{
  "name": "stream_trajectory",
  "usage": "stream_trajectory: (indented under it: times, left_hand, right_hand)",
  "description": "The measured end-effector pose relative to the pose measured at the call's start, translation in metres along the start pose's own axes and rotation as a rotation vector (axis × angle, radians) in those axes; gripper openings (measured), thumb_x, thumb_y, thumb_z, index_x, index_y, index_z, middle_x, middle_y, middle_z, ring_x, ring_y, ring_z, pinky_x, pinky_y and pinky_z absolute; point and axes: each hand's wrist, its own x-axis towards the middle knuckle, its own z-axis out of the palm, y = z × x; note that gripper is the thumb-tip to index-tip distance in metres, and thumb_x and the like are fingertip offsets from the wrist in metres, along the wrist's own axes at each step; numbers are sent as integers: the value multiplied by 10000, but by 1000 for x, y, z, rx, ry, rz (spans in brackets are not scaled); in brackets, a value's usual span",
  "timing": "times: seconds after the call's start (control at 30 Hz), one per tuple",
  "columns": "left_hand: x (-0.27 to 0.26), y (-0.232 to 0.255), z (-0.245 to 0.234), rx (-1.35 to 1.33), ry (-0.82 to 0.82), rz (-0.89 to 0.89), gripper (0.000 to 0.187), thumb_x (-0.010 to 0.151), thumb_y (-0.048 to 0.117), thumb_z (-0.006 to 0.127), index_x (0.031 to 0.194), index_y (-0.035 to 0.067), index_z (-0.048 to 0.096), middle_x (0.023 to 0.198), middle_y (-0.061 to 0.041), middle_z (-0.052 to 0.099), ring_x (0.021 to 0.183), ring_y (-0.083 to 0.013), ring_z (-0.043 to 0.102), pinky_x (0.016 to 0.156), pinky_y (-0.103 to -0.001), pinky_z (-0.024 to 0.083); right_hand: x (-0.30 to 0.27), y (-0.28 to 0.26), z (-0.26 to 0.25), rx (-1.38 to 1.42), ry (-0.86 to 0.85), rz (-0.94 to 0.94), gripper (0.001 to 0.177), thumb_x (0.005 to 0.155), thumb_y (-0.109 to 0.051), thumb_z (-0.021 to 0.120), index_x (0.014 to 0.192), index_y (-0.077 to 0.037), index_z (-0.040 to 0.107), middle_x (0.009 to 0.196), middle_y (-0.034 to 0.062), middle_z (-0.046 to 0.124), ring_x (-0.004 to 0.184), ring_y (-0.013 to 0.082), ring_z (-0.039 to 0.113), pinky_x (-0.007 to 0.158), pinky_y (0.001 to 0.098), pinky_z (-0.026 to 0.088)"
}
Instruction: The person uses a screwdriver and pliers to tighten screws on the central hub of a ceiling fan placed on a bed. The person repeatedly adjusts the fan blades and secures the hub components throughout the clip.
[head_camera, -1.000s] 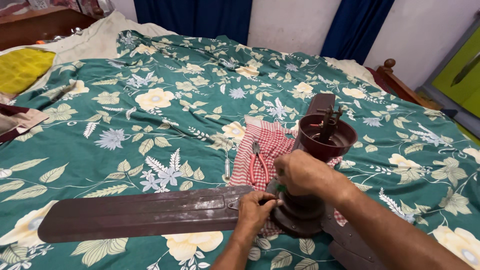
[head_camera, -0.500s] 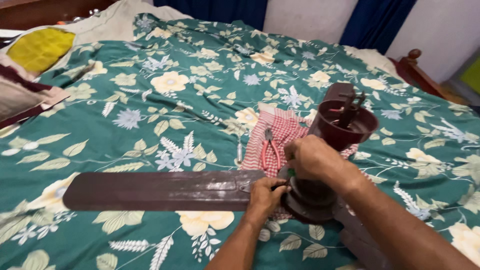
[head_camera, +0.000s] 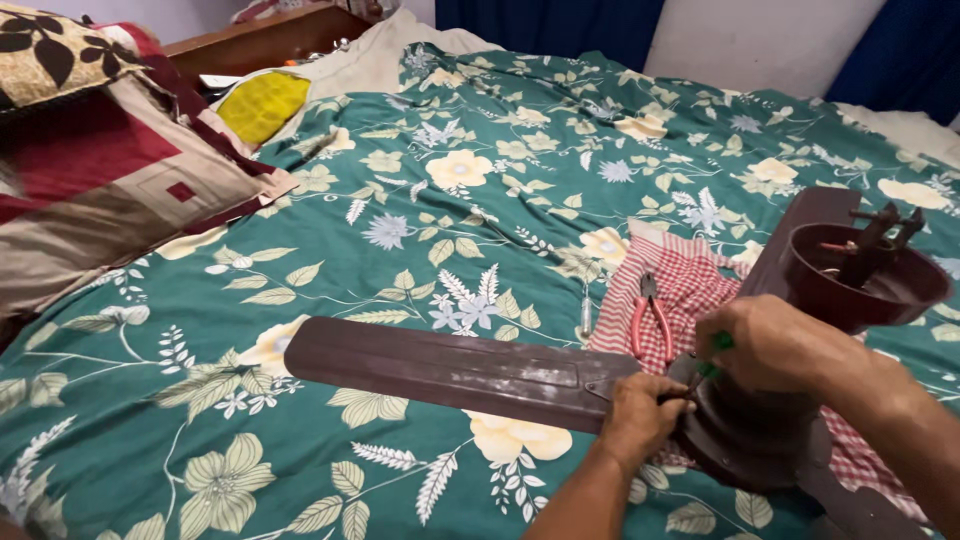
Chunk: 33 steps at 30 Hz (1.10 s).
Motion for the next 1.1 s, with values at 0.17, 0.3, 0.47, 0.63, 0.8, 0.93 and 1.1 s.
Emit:
stream_trajectory:
  times: [0.17,0.3,0.47,0.63,0.8,0.93,1.1]
  left_hand:
    - [0,-1,1,-26,9,8,242,824,148,799,1049,57,793,967,-162,769,886,-244,776,836,-332,602]
    - [0,2,-2,-11,9,-31,250,804,149,813,1031,47,795,939,-170,772,873,-243,771,825,-333,598]
    - [0,8,-2,-57,-20,-139,239,815,87,799,1049,43,788,956,-148,771,858,-237,761,791,-334,604]
    - [-1,2,1,-76,-7,-130,251,808,33,783,1059,43,791,976,-150,789,875,-223,775,813,-313,615]
    - [-1,0,-4,41,-14,1,376,715,16,828,1087,51,782,1051,-169,757,980,-271,742,901,-343,581]
    - [-3,3,-8,76,-48,16,409,717,42,832,1121,79,778,1078,-172,746,1027,-296,728,940,-360,566]
    - [-3,3,-8,75,-47,-8,412,704,49,842,1111,84,781,1087,-159,744,1033,-291,723,946,-355,562]
  right_hand:
    - [1,0,1,-166,-7,147,359,954,-382,685,1182,-105,705,1042,166,788,1024,316,779,909,400,617]
    - [4,5,3,-7,-8,15,321,836,-230,690,1145,-162,747,1051,124,790,1008,304,777,909,402,612]
    - [1,6,4,-20,54,24,394,846,-316,771,1180,-133,672,987,168,778,990,327,763,900,403,604]
    - [-8,-2,-4,-27,53,47,296,831,-236,753,1106,-129,734,1004,147,788,993,329,763,880,414,608]
    - [-11,-8,-7,19,10,18,282,809,-180,767,1081,-125,717,1000,148,780,1017,319,754,885,424,594]
    - [-15,-10,-9,1,44,31,266,834,-182,731,1075,-82,682,965,179,772,986,345,755,867,437,590]
    - [-17,-6,-11,-51,53,37,314,856,-285,760,1071,-67,691,915,202,762,945,366,753,826,444,598]
